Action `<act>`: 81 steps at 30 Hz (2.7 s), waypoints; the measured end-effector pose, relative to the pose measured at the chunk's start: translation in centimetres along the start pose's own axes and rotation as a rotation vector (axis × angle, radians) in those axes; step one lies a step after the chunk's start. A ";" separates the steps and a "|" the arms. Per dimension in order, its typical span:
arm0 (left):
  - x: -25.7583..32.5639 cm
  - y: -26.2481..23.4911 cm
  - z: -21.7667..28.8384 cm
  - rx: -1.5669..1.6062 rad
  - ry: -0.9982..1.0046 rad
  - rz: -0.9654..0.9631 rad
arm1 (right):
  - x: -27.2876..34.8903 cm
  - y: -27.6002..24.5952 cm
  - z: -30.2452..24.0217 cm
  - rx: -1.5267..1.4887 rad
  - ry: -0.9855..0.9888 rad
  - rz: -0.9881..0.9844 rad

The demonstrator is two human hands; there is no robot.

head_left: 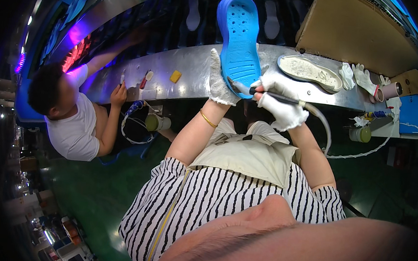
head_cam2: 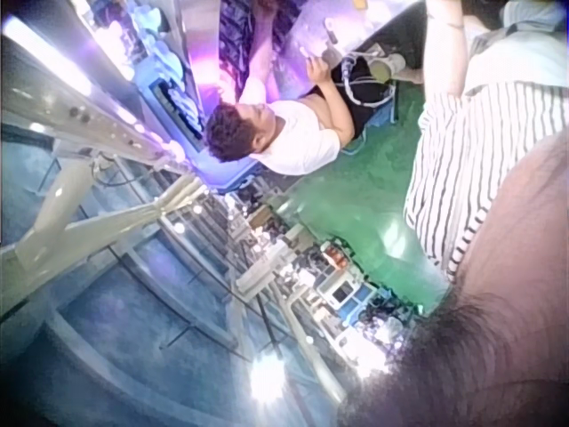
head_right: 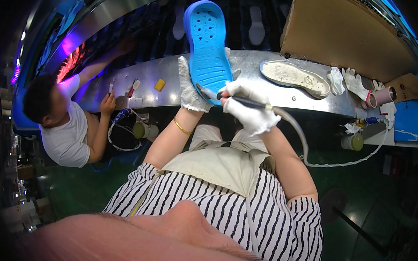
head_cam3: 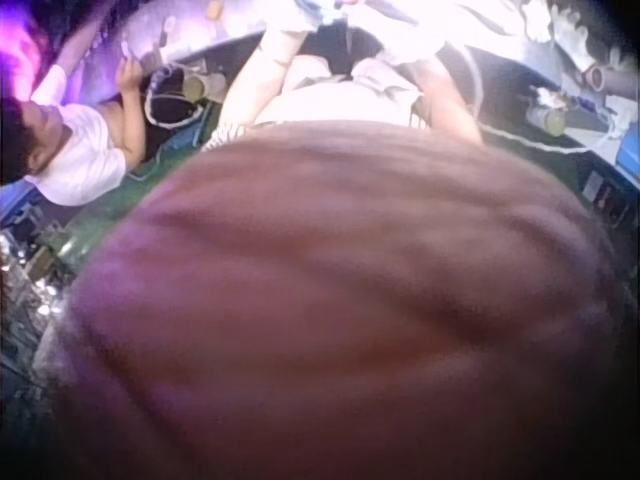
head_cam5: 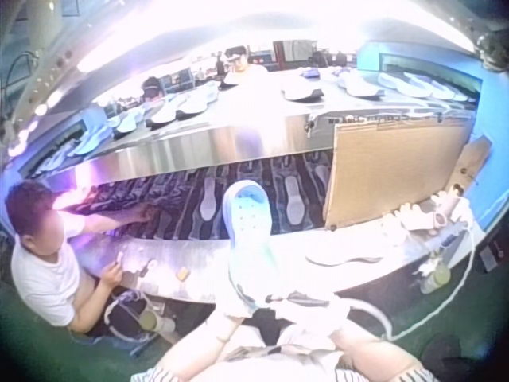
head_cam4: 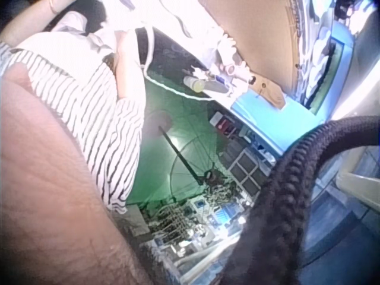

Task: The person applies a substance to blue shoe insoles using a brush-like tool and places the finished insoles onto a conveyor belt.

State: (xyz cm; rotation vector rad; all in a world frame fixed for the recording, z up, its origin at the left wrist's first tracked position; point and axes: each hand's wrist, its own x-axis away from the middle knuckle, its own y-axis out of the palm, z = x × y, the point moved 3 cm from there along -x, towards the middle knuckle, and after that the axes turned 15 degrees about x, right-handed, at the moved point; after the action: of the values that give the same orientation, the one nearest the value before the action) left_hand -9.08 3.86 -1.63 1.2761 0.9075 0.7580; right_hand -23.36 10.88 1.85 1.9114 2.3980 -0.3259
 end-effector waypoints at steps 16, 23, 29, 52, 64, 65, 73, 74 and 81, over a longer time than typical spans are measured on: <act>-0.5 3.3 0.5 -0.096 0.038 -0.088 | -1.1 -0.9 -0.7 0.123 -0.061 -0.016; -0.7 3.7 0.9 -0.047 -0.074 -0.063 | -1.8 -1.6 -1.0 0.094 -0.043 -0.042; -1.4 4.3 1.9 -0.010 -0.103 -0.059 | 0.2 -1.0 1.6 -0.132 0.270 -0.192; -2.7 3.7 1.6 -0.634 -0.540 0.361 | -3.3 -3.2 -2.8 0.168 0.025 -0.300; -2.3 2.4 1.3 -0.410 -0.374 0.334 | -2.2 -4.3 -3.1 0.177 0.006 -0.082; -2.5 2.3 1.0 -0.327 -0.307 0.304 | -2.0 -3.8 -3.2 0.269 -0.005 -0.012; -1.4 1.1 0.7 -0.113 -0.122 0.245 | -0.9 -0.6 -2.5 0.103 -0.065 -0.051; -1.3 1.0 0.7 -0.127 -0.107 0.260 | -1.3 -1.0 -2.2 0.037 -0.046 -0.018; -1.3 0.0 -0.1 -0.128 0.008 0.232 | -1.9 -0.5 -5.3 0.594 -0.591 0.141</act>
State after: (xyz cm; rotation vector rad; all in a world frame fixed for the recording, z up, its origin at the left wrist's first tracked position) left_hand -9.76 2.76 -1.47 1.2779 0.7121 0.9881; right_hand -22.98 9.99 7.47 1.7837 1.8779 -1.4847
